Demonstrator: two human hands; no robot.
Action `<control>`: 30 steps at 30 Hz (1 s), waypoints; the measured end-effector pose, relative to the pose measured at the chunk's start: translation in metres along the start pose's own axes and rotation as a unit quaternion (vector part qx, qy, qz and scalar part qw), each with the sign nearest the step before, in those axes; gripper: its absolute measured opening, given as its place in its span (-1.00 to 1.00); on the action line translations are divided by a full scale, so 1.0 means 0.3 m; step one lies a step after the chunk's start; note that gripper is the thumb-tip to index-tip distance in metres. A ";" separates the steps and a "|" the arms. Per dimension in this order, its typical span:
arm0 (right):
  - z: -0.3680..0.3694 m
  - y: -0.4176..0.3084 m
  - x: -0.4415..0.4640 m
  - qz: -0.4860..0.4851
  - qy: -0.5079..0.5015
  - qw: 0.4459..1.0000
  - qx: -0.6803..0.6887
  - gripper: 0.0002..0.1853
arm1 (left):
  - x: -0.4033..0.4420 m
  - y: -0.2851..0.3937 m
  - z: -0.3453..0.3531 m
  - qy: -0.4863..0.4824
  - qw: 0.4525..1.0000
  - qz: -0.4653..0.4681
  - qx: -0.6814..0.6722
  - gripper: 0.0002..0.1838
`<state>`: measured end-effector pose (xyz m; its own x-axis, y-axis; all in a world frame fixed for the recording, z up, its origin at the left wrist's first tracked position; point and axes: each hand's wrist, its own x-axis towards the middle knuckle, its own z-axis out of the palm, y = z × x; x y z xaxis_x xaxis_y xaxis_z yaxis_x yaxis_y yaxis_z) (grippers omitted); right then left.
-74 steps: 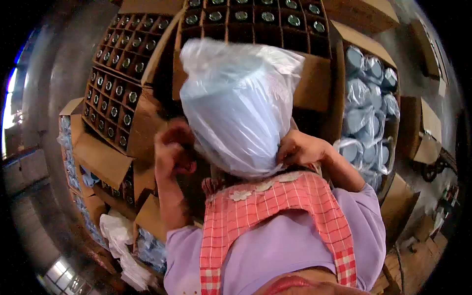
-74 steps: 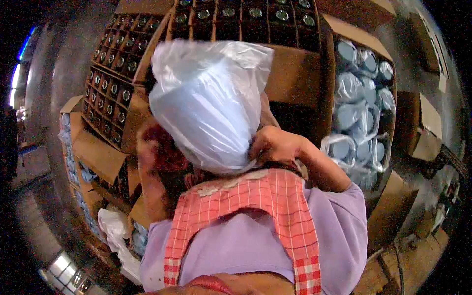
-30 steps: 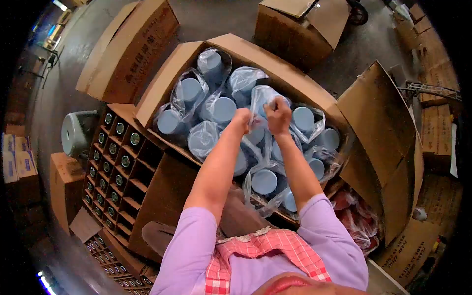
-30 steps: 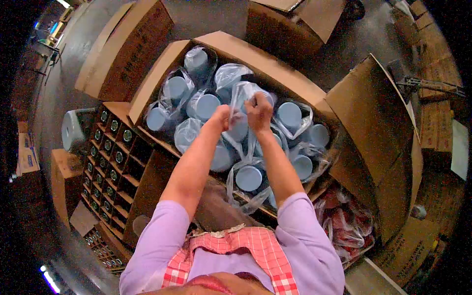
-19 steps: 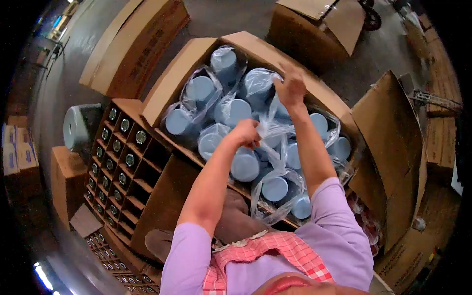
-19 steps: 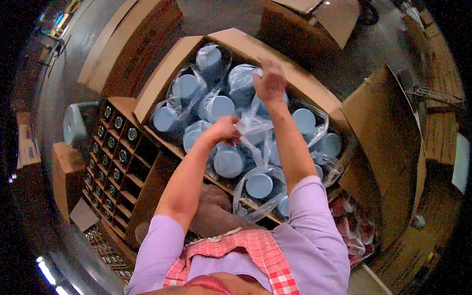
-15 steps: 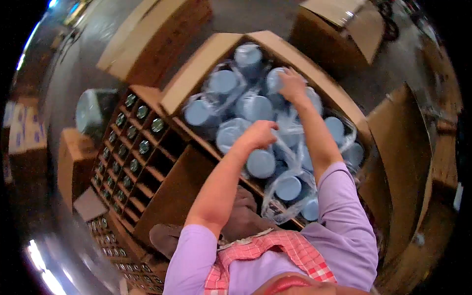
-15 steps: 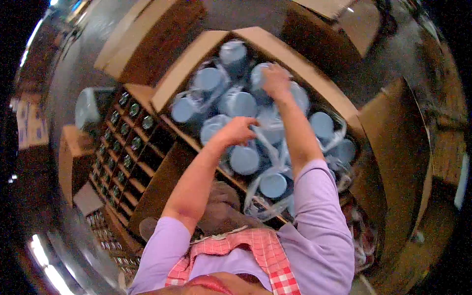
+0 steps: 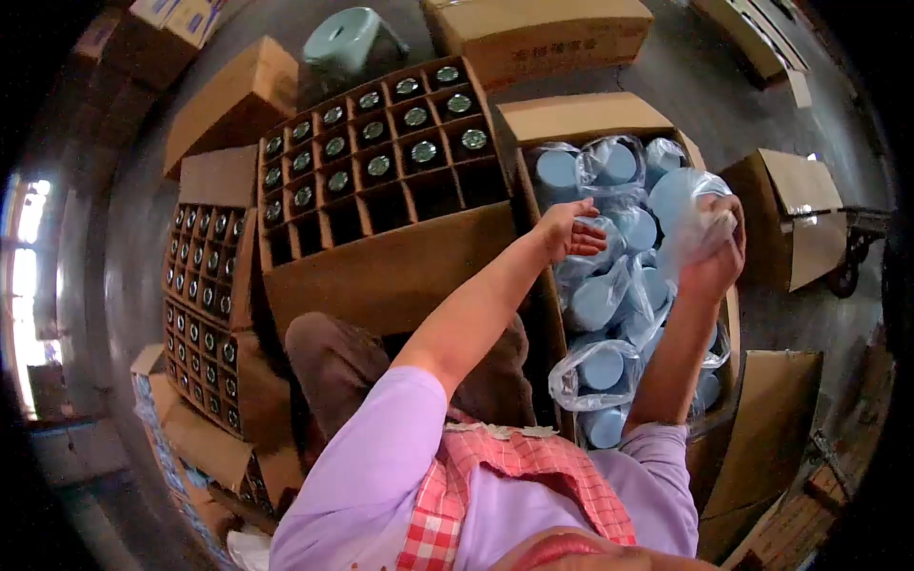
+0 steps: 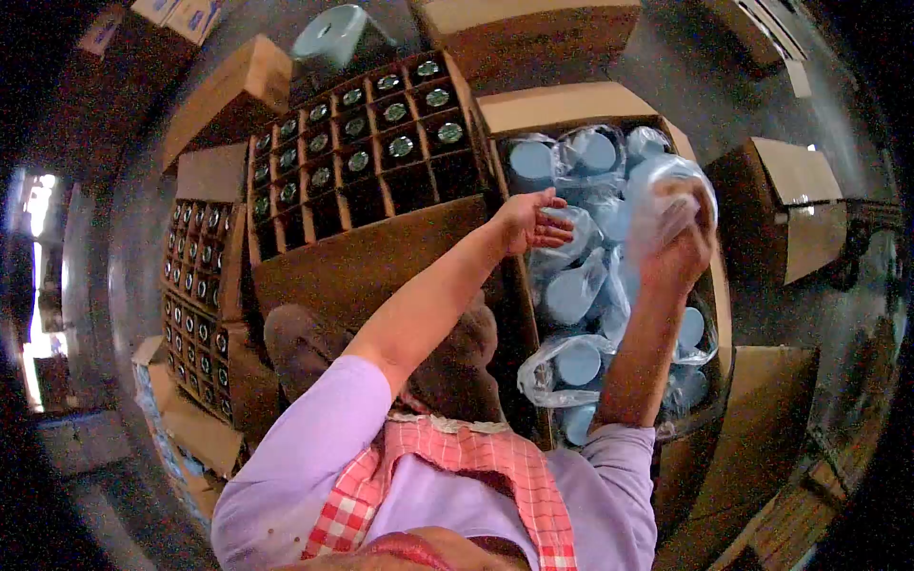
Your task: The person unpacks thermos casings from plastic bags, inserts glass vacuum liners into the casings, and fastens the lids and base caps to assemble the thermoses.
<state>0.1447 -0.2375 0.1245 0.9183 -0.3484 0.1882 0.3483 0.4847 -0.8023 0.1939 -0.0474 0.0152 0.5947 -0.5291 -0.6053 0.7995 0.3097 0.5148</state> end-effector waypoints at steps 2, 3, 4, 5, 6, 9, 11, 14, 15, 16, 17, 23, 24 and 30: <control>0.192 -0.034 -0.188 0.032 -0.140 0.987 0.075 -0.76 | -0.165 0.003 0.031 -0.007 0.997 -0.022 -0.073 -0.32; 0.288 -0.045 -0.286 0.037 -0.225 0.972 0.060 -0.73 | -0.256 -0.012 0.030 -0.081 0.990 0.037 -0.110 -0.30; 0.387 -0.064 -0.382 0.072 -0.311 0.945 0.078 -0.73 | -0.340 -0.032 0.025 -0.156 0.972 0.097 -0.144 -0.28; 0.438 -0.059 -0.489 0.098 -0.335 0.936 0.049 -0.71 | -0.406 -0.045 0.012 -0.230 0.945 0.154 -0.175 -0.27; 0.510 -0.070 -0.578 0.168 -0.400 0.895 0.105 -0.69 | -0.443 -0.060 -0.021 -0.229 0.929 0.181 -0.227 -0.28; 0.574 -0.026 -0.834 0.322 -0.518 0.780 0.138 -0.87 | -0.691 -0.100 -0.146 -0.196 0.907 0.275 -0.254 -0.29; 0.606 -0.030 -0.935 0.364 -0.632 0.682 0.049 -0.84 | -0.874 -0.124 -0.239 -0.143 0.906 0.325 -0.230 -0.30; 0.664 -0.138 -0.929 0.143 -0.822 0.551 -0.016 -0.71 | -1.125 -0.166 -0.357 -0.047 0.914 0.373 -0.152 -0.30; 0.667 -0.141 -0.890 0.115 -0.807 0.578 0.038 -0.59 | -1.200 -0.182 -0.378 -0.019 0.919 0.375 -0.121 -0.31; 0.666 -0.131 -0.857 0.073 -0.717 0.693 -0.020 -0.54 | -1.263 -0.201 -0.386 0.005 0.923 0.374 -0.093 -0.31; 0.664 -0.120 -0.825 0.041 -0.596 0.796 -0.094 -0.49 | -1.314 -0.225 -0.384 0.025 0.926 0.371 -0.068 -0.31; 0.731 0.190 -0.820 -0.001 -0.515 0.756 -0.404 -0.64 | -1.279 -0.344 -0.545 0.189 0.922 0.336 0.044 -0.33; 0.764 0.199 -0.811 0.014 -0.527 0.747 -0.405 -0.73 | -1.310 -0.344 -0.540 0.207 0.911 0.357 0.021 -0.33; 1.043 0.106 -0.591 0.335 -0.266 0.904 -0.025 -0.78 | -1.401 -0.424 -0.606 0.089 0.896 0.435 -0.004 -0.09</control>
<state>0.0518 0.0905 0.2429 0.8853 0.4509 -0.1141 -0.3161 0.4033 -0.8587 -0.1423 0.2792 0.0937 0.9968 0.0492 -0.0638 0.0263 0.5493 0.8352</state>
